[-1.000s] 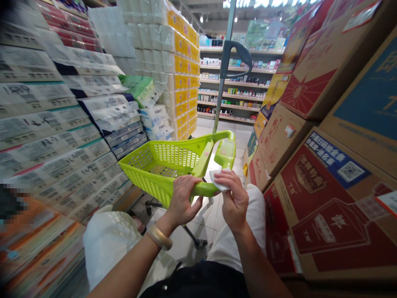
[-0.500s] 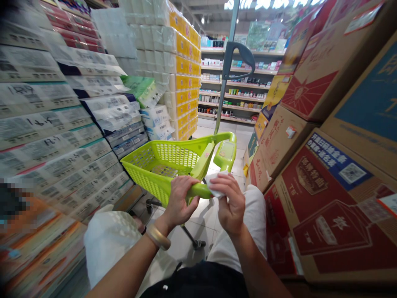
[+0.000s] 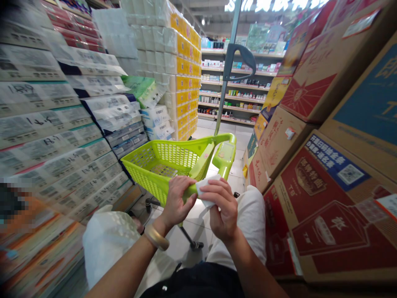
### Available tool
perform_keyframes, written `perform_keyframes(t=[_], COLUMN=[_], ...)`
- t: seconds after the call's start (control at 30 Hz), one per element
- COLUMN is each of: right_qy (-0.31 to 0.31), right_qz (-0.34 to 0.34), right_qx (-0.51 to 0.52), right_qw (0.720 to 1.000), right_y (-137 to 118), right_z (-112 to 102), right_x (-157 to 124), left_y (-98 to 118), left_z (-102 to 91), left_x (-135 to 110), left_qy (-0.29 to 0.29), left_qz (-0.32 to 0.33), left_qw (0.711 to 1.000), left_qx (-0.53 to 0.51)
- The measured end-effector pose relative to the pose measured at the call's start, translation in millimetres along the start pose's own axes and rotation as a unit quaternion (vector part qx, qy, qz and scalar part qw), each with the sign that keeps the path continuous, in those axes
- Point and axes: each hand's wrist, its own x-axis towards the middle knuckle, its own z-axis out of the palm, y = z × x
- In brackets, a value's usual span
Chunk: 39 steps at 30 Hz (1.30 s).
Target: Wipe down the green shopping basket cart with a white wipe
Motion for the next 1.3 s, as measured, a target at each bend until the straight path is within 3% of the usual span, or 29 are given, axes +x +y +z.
perform_keyframes(t=[0.1, 0.3, 0.5, 0.73, 0.93, 1.13, 1.3], right_qy=[-0.033, 0.080, -0.021, 0.061, -0.037, -0.010, -0.117], right_qz=[-0.012, 0.090, 0.000, 0.045, -0.010, 0.003, -0.046], right_qx=[0.017, 0.065, 0.029, 0.029, 0.008, -0.030, -0.028], right_qw=[0.999, 0.991, 0.999, 0.997, 0.999, 1.000, 0.992], right_y=[1.8, 15.2, 5.2, 20.6, 12.8, 17.6, 12.6], right_z=[-2.5, -5.7, -5.7, -0.7, -1.9, 1.4, 3.5], right_x=[2.1, 11.1, 1.8, 9.2, 6.4, 16.0, 23.0], left_y=[-0.6, -0.9, -1.8, -3.5, -9.8, -15.2, -21.7], left_z=[-3.4, -6.1, -9.3, -12.6, -23.3, -32.5, -42.2], left_x=[-1.0, -1.8, -3.6, -3.5, -2.9, -2.5, -3.1], left_qy=[0.000, 0.004, 0.011, 0.019, 0.023, 0.024, 0.036], left_qz=[0.001, -0.006, -0.011, -0.034, -0.057, -0.072, -0.081], left_qw=[1.000, 1.000, 1.000, 0.999, 0.998, 0.997, 0.996], left_qx=[-0.002, -0.001, -0.011, -0.022, -0.010, -0.017, -0.020])
